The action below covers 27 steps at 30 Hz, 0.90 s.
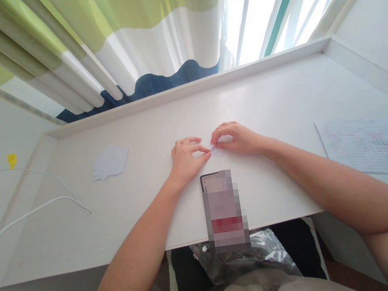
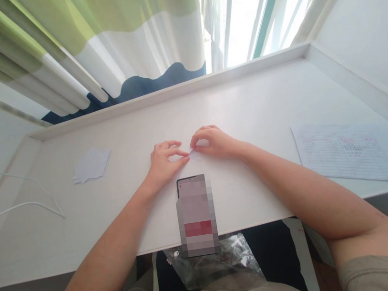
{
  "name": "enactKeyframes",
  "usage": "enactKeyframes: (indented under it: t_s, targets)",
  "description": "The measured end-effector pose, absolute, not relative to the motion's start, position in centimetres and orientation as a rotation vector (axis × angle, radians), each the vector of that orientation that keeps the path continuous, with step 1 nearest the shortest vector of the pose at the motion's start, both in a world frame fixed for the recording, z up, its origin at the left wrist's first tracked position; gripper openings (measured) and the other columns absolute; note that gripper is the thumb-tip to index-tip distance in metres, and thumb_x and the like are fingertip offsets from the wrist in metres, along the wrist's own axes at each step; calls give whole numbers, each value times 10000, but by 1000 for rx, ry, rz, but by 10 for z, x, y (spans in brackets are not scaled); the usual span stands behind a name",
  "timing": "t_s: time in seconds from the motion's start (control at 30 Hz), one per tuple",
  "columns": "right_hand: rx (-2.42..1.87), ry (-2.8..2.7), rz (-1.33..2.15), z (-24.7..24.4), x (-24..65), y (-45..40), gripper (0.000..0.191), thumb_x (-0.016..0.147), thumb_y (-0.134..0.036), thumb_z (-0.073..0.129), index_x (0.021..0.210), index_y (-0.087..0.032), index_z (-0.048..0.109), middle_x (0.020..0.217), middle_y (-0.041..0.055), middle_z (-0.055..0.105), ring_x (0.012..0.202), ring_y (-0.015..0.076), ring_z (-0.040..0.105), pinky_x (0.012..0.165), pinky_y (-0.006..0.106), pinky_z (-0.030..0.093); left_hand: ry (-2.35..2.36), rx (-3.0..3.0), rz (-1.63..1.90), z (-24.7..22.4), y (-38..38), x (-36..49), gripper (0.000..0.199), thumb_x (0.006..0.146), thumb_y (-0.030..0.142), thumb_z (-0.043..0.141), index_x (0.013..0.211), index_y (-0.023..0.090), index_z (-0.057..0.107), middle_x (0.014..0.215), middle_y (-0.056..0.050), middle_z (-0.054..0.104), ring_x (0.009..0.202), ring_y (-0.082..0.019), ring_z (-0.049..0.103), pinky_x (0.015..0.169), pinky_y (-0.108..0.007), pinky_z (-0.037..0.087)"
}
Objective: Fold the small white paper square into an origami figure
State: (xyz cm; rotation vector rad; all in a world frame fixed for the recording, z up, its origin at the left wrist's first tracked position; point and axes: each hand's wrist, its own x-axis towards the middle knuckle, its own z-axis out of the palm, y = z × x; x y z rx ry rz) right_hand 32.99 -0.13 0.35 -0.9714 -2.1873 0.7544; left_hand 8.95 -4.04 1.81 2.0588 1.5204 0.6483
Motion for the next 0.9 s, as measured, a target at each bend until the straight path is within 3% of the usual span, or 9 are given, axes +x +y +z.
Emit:
enactKeyframes:
  t_s: [0.3, 0.67, 0.9]
  targets:
    - [-847, -2171, 764, 6, 332, 0, 185, 920, -201, 654, 858, -263, 817, 1010, 45, 869, 1016, 258, 789, 1069, 493, 541, 1465, 2198, 600, 16, -40, 88, 93, 962, 310, 821, 970, 375, 888, 1336, 5, 776, 1350, -309, 569, 1265, -586, 376]
    - [-955, -2079, 897, 7, 335, -2, 245, 816, -120, 611, 768, -263, 804, 1060, 44, 869, 1130, 267, 787, 1071, 453, 580, 1378, 2354, 548, 20, -39, 85, 121, 1015, 323, 766, 976, 336, 880, 1334, -17, 778, 1312, -297, 576, 1206, -554, 418]
    - [-933, -2134, 917, 11, 341, -2, 252, 869, -219, 674, 1051, -243, 846, 1170, 82, 840, 1100, 262, 781, 1052, 457, 593, 1366, 2336, 556, 20, -40, 85, 135, 1016, 326, 749, 980, 343, 878, 1329, -19, 778, 1309, -304, 565, 1215, -569, 422]
